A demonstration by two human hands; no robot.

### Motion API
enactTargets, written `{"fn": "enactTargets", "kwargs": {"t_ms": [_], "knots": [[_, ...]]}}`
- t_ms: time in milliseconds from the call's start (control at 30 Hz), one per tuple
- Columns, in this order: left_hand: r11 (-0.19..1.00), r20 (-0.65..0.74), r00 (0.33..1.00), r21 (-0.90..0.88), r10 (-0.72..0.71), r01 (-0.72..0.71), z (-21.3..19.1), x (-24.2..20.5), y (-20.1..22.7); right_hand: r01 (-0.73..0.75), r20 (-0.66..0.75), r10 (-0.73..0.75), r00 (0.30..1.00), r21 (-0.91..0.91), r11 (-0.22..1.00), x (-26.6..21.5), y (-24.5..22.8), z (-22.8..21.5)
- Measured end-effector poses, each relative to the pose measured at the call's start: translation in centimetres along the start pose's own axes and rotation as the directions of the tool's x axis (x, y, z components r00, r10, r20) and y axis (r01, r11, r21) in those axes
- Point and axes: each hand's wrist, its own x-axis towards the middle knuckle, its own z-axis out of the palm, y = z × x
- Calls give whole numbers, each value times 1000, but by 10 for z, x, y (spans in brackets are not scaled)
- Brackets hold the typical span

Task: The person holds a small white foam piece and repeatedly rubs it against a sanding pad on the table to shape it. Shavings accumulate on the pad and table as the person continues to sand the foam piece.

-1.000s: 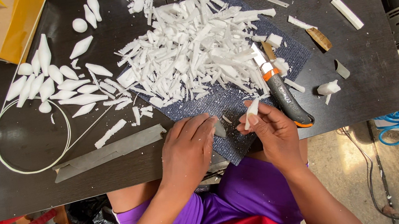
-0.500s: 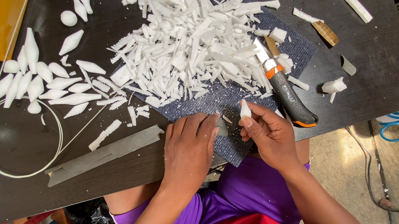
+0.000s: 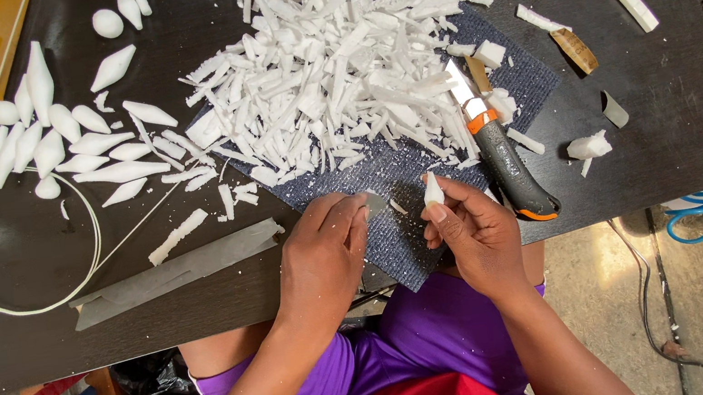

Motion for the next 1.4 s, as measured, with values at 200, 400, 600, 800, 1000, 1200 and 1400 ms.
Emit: {"fn": "enactTargets", "kwargs": {"t_ms": [200,400,600,800,1000,1200,1400], "knots": [[999,1,1000,40,-5,5,1,-1,-4,23,20,-21,1000,-89,996,0,1,-1],[991,77,996,122,40,-49,-14,5,-7,41,12,-40,999,-99,994,-2,1,2],[996,158,985,57,64,-73,-23,14,-17,41,38,-34,999,-186,982,0,-9,8],[996,196,977,16,81,-86,-25,17,-24,68,75,-47,996,-306,950,-1,-13,9],[992,144,982,24,119,-124,-30,19,-21,139,126,-90,988,-462,876,5,-24,14],[987,49,987,34,156,-157,-23,12,-28,275,253,-155,955,-556,784,10,-41,31],[988,19,988,4,154,-154,-17,11,-33,323,320,-136,938,-656,682,10,-37,30]]}}
